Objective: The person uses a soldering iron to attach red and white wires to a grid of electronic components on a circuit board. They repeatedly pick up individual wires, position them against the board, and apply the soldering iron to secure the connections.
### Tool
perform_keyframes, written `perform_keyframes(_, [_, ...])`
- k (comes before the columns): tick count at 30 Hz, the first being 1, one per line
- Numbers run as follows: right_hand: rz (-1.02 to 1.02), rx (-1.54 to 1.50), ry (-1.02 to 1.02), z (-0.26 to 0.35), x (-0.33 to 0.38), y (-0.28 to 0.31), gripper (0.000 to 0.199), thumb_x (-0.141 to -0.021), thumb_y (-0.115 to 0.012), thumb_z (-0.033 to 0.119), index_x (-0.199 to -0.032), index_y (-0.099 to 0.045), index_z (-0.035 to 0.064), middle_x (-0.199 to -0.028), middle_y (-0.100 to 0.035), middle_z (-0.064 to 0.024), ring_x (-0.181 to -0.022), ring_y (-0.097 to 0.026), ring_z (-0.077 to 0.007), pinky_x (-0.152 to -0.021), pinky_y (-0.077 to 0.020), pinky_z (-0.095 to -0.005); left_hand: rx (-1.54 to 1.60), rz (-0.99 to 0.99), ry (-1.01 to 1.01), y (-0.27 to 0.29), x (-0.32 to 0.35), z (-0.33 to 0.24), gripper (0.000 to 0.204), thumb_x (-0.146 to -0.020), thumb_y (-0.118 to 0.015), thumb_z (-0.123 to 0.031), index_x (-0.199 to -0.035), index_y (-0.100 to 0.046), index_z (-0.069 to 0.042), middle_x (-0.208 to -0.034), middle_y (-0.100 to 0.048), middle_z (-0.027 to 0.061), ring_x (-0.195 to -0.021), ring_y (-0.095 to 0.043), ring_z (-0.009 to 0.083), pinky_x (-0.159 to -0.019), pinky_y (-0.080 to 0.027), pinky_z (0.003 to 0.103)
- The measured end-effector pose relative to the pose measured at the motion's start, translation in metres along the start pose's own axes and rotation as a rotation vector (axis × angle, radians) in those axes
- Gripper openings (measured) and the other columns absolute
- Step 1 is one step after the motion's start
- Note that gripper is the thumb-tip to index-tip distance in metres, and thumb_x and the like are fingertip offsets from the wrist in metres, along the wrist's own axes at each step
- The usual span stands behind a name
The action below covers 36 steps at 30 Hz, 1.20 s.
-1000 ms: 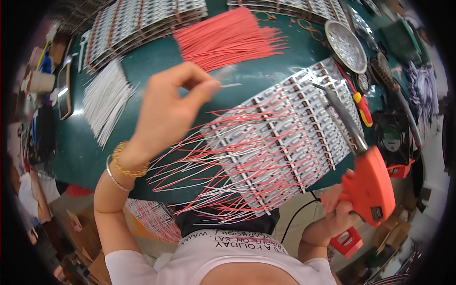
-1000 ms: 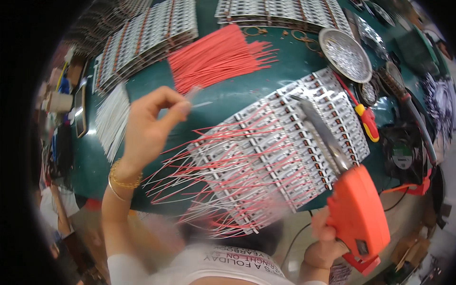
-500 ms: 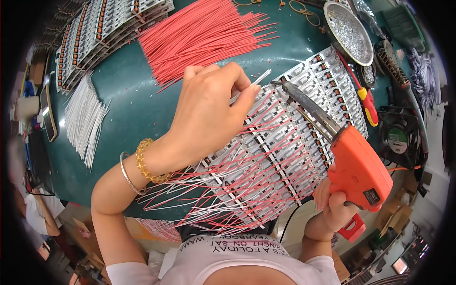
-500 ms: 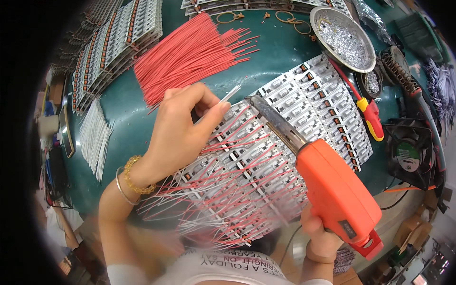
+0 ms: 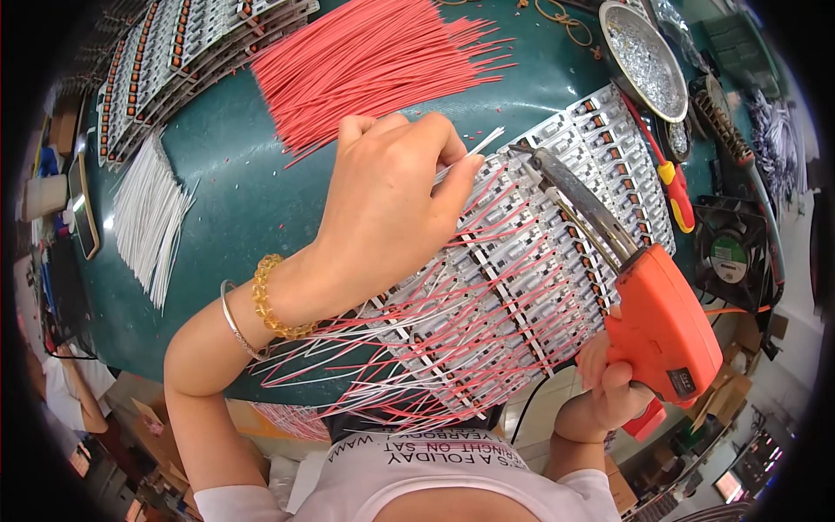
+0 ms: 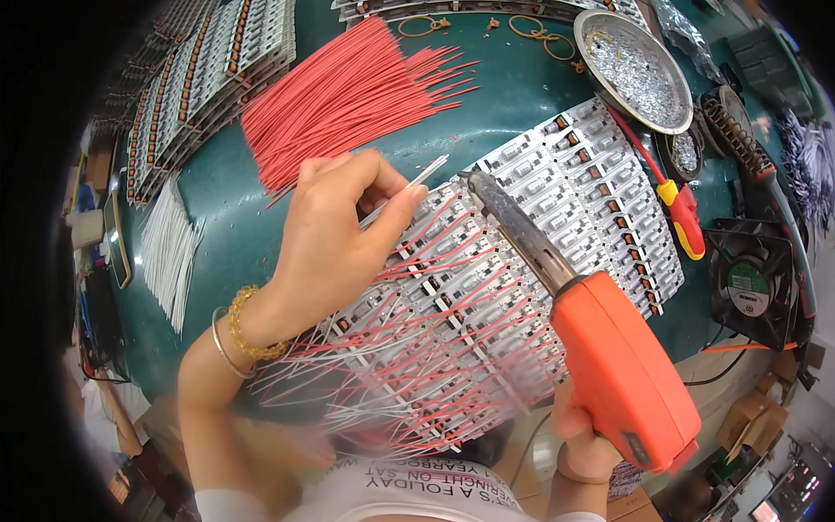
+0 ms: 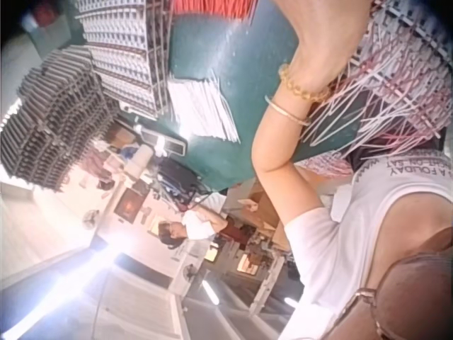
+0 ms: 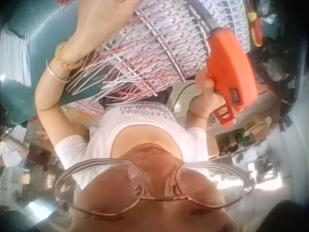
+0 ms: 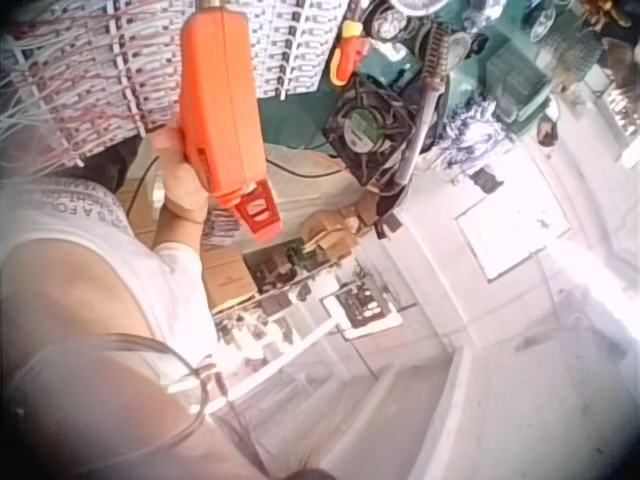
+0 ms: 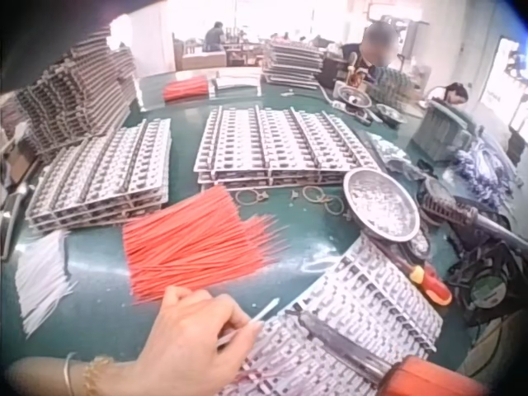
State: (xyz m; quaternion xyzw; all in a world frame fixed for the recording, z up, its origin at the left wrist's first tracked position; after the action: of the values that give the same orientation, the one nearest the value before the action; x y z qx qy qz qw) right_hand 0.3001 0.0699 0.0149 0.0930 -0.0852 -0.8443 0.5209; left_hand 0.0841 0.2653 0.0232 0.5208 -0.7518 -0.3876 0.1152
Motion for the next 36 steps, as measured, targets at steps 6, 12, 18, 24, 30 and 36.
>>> perform_keyframes(6, [0.01,-0.023,-0.029,-0.002,-0.001,-0.004,0.077,-0.086,-0.069,0.045,-0.124,-0.043,-0.0161,-0.053,-0.046,0.0007,-0.04,-0.04,-0.0077,-0.04,-0.034,-0.0227,-0.015,0.008,0.004,-0.001,0.0,0.0,0.017,-0.084,-0.07,-0.015,-0.075,-0.059,-0.005,-0.068,-0.058,0.0012,-0.064,-0.051,0.0157,-0.075,-0.034,0.032])
perform_keyframes(12, [-0.009,0.005,-0.06,-0.003,-0.001,-0.004,0.075,-0.087,-0.069,0.045,-0.123,-0.044,-0.0161,-0.052,-0.046,0.001,-0.039,-0.039,-0.0072,-0.039,-0.0333,-0.022,-0.014,-0.013,-0.008,-0.001,0.0,-0.001,0.018,-0.084,-0.07,-0.015,-0.074,-0.059,-0.005,-0.068,-0.058,0.0016,-0.064,-0.051,0.0162,-0.075,-0.034,0.032])
perform_keyframes(18, [0.017,0.061,0.015,0.002,0.002,0.002,0.076,-0.087,-0.068,0.046,-0.124,-0.043,-0.0162,-0.052,-0.046,0.0014,-0.039,-0.04,-0.0072,-0.039,-0.0334,-0.0216,-0.031,-0.025,-0.027,-0.001,0.001,-0.002,0.017,-0.084,-0.07,-0.015,-0.075,-0.059,-0.005,-0.068,-0.058,0.0019,-0.064,-0.051,0.0167,-0.075,-0.034,0.033])
perform_keyframes(24, [-0.004,0.076,0.208,0.019,-0.005,0.007,0.078,-0.088,-0.067,0.048,-0.125,-0.043,-0.0164,-0.051,-0.047,0.0005,-0.038,-0.041,-0.0078,-0.039,-0.0335,-0.022,-0.039,-0.029,-0.013,0.001,0.003,-0.001,0.017,-0.085,-0.07,-0.015,-0.075,-0.059,-0.005,-0.069,-0.058,0.0024,-0.065,-0.051,0.0168,-0.075,-0.034,0.033])
perform_keyframes(30, [-0.269,0.055,0.371,0.066,-0.03,0.024,0.071,-0.09,-0.065,0.045,-0.124,-0.045,-0.0148,-0.049,-0.047,-0.0005,-0.038,-0.042,-0.0083,-0.038,-0.033,-0.0229,-0.005,-0.009,-0.003,-0.004,0.0,-0.001,0.016,-0.085,-0.07,-0.015,-0.077,-0.06,-0.005,-0.069,-0.058,0.0028,-0.065,-0.051,0.0173,-0.075,-0.033,0.033])
perform_keyframes(36, [-0.347,0.318,0.064,0.042,-0.116,0.029,0.027,-0.096,-0.059,0.021,-0.079,-0.053,0.0011,-0.051,-0.044,-0.0006,-0.04,-0.041,-0.008,-0.039,-0.0276,-0.0242,0.007,-0.028,-0.039,-0.001,0.002,0.001,0.016,-0.085,-0.069,-0.015,-0.075,-0.061,-0.005,-0.069,-0.059,0.0034,-0.066,-0.051,0.0181,-0.075,-0.033,0.034])
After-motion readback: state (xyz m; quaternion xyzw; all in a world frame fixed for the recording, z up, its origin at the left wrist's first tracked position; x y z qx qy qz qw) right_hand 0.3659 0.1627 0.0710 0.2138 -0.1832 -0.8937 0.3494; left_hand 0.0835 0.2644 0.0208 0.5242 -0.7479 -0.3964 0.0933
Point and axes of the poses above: each hand's wrist, its own x-axis away from the middle knuckle, its own y-axis out of the back of the hand, z = x × y, the point moved 8 cm from there along -x, towards the middle knuckle
